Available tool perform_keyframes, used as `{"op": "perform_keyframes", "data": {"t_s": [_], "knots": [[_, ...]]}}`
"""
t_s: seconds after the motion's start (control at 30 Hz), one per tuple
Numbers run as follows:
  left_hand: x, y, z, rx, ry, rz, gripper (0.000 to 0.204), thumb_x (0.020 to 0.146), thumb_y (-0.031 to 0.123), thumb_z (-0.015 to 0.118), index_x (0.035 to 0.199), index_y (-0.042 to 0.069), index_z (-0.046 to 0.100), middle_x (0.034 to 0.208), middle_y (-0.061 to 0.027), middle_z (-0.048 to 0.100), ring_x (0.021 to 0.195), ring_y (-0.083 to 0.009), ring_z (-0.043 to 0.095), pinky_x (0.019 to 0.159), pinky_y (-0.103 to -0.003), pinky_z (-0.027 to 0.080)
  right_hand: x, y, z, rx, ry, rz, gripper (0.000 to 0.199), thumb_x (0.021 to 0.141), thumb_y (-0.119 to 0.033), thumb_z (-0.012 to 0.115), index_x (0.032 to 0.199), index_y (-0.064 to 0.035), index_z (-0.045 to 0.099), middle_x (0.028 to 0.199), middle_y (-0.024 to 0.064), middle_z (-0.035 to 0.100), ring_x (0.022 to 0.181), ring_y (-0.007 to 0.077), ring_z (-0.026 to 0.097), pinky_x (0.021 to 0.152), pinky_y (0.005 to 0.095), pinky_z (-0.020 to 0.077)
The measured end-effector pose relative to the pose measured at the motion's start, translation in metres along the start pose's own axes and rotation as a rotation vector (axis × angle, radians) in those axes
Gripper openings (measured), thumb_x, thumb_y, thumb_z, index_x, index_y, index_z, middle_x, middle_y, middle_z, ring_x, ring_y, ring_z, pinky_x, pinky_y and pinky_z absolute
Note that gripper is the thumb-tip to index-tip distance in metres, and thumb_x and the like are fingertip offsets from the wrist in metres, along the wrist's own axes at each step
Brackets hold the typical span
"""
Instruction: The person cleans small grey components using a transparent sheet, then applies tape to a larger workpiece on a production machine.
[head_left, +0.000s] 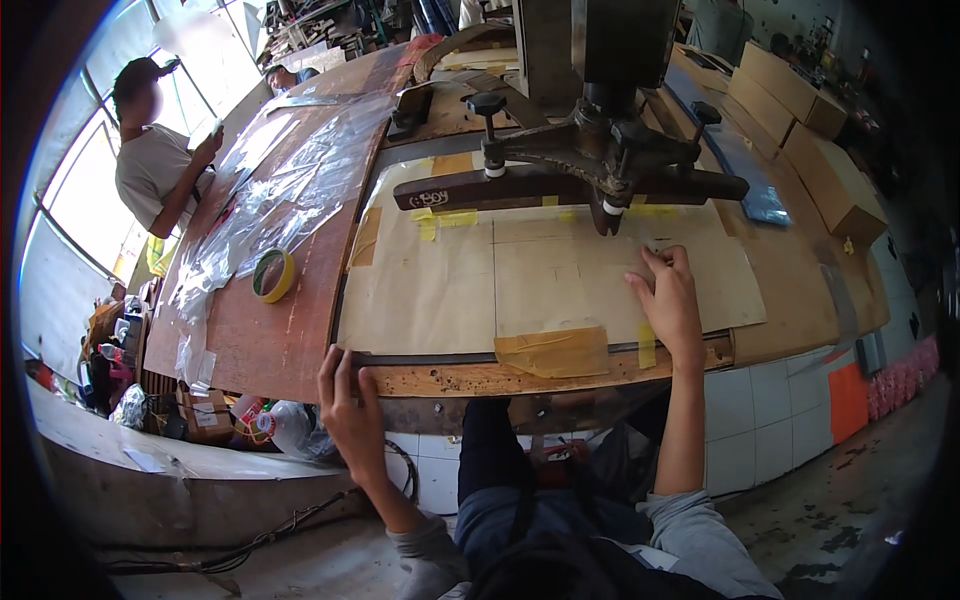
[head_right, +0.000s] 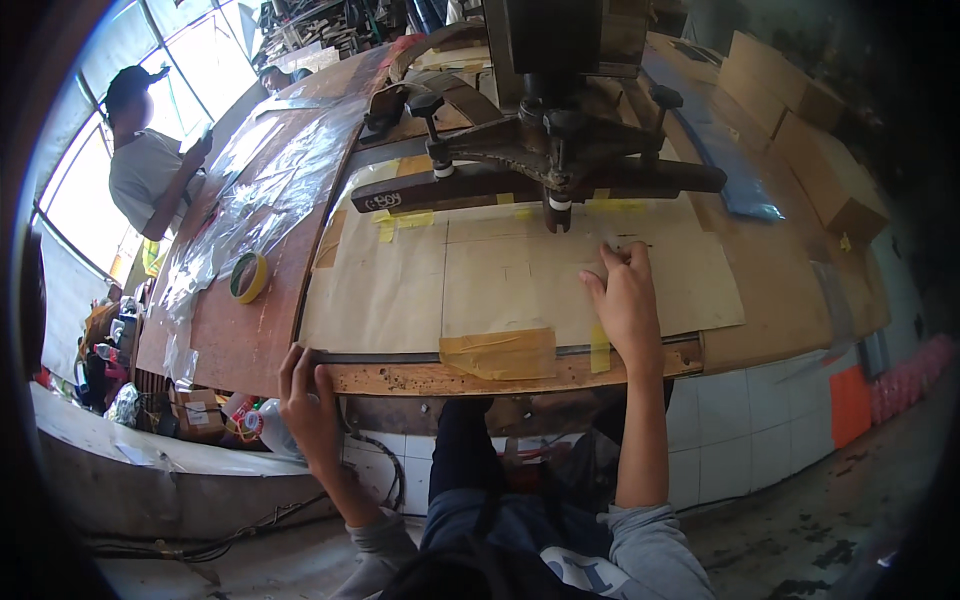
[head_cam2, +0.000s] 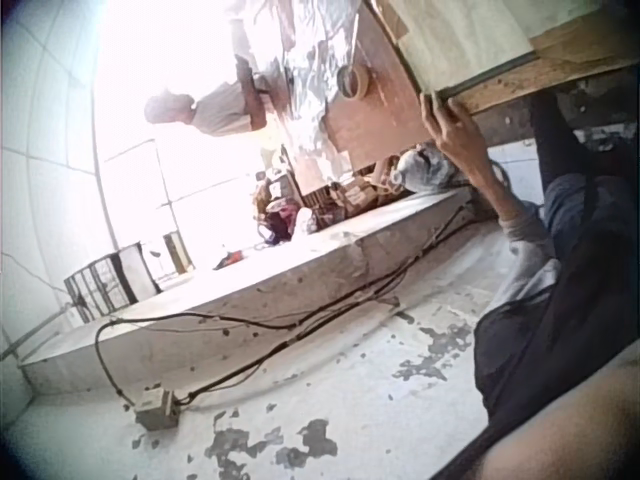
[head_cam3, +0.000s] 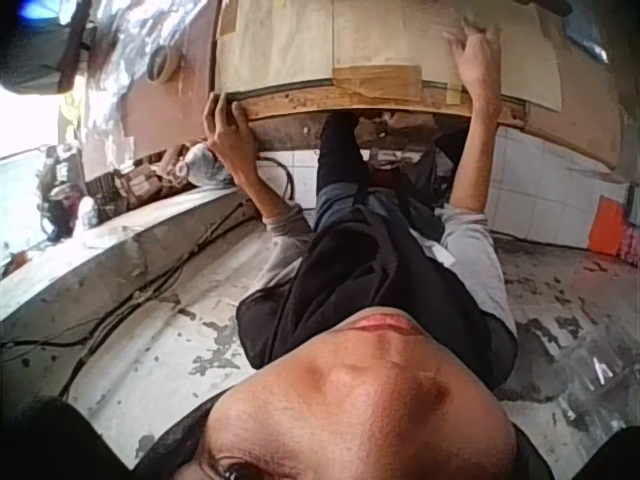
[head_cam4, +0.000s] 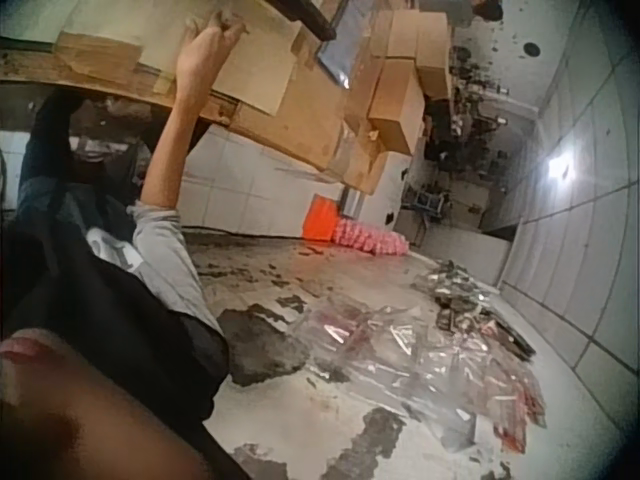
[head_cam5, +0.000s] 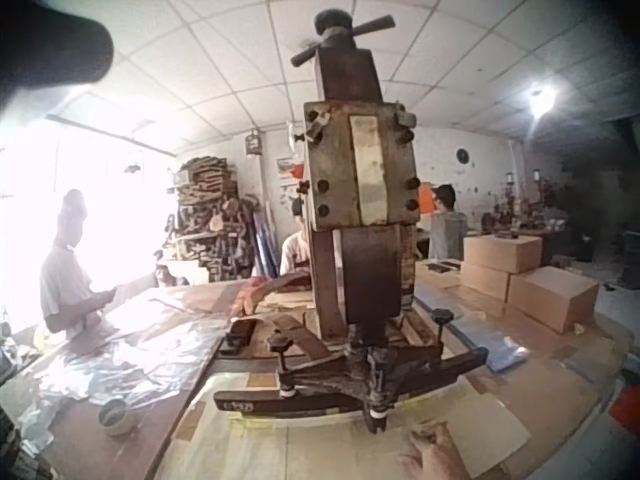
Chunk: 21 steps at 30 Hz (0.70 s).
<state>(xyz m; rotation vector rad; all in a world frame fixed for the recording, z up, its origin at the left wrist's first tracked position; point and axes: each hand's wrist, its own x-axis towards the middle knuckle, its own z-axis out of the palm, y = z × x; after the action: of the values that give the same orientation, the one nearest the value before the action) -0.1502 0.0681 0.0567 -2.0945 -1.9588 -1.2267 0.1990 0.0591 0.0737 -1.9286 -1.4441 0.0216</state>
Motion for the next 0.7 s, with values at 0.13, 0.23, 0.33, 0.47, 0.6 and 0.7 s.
{"op": "perform_keyframes", "data": {"t_s": [0.13, 0.23, 0.33, 0.47, 0.6, 0.7], "knots": [[0.027, -0.019, -0.019, 0.084, 0.036, 0.077, 0.024, 0.086, 0.011, 0.052, 0.107, 0.002, 0.058, 0.12, -0.0169, 0.05, 0.111, -0.0323, 0.049, 0.09, -0.04, 0.042, 0.001, -0.004, -0.002, 0.016, -0.03, 0.026, 0.039, 0.077, -0.013, 0.064, 0.11, 0.0062, 0.054, 0.096, 0.017, 0.047, 0.084, 0.0307, 0.053, 0.074, 0.0367, 0.044], [0.075, -0.052, -0.031, 0.215, 0.04, 0.172, 0.028, 0.086, 0.01, 0.05, 0.112, 0.002, 0.054, 0.122, -0.0175, 0.048, 0.111, -0.0331, 0.049, 0.09, -0.041, 0.042, 0.002, -0.002, -0.003, 0.022, -0.044, 0.028, 0.039, 0.078, -0.012, 0.063, 0.111, 0.0064, 0.052, 0.096, 0.0171, 0.046, 0.085, 0.0315, 0.053, 0.074, 0.0376, 0.0451], [0.114, -0.086, -0.037, 0.312, 0.001, 0.188, 0.033, 0.084, 0.007, 0.051, 0.117, 0.002, 0.049, 0.123, -0.0181, 0.046, 0.11, -0.0349, 0.048, 0.09, -0.042, 0.042, 0.001, -0.003, -0.003, 0.018, -0.034, 0.015, 0.039, 0.078, -0.012, 0.063, 0.111, 0.0064, 0.052, 0.097, 0.0171, 0.046, 0.084, 0.0315, 0.054, 0.074, 0.0378, 0.0453], [0.135, -0.11, -0.035, 0.468, -0.096, 0.246, 0.036, 0.081, 0.005, 0.053, 0.116, 0.001, 0.049, 0.116, -0.0187, 0.05, 0.104, -0.0375, 0.05, 0.085, -0.044, 0.042, 0.0, -0.004, -0.004, 0.023, -0.036, 0.024, 0.039, 0.078, -0.013, 0.063, 0.11, 0.0063, 0.053, 0.098, 0.0171, 0.046, 0.084, 0.0317, 0.054, 0.074, 0.038, 0.0454], [0.137, -0.112, -0.024, 0.396, -0.218, 0.159, 0.034, 0.08, 0.005, 0.054, 0.113, 0.002, 0.051, 0.11, -0.0193, 0.053, 0.095, -0.0393, 0.052, 0.081, -0.044, 0.042, 0.0, -0.002, -0.004, 0.024, -0.036, 0.028, 0.039, 0.078, -0.013, 0.063, 0.11, 0.0061, 0.053, 0.097, 0.0172, 0.046, 0.084, 0.0319, 0.054, 0.073, 0.0383, 0.0453], [0.134, -0.109, -0.017, 0.42, -0.146, 0.137, 0.03, 0.083, 0.008, 0.051, 0.112, 0.005, 0.054, 0.109, -0.0178, 0.055, 0.096, -0.0375, 0.054, 0.08, -0.044, 0.044, 0.0, -0.002, -0.003, 0.02, -0.047, 0.03, 0.04, 0.078, -0.013, 0.064, 0.11, 0.0061, 0.053, 0.097, 0.0171, 0.046, 0.084, 0.0318, 0.054, 0.072, 0.0381, 0.0456]]}}
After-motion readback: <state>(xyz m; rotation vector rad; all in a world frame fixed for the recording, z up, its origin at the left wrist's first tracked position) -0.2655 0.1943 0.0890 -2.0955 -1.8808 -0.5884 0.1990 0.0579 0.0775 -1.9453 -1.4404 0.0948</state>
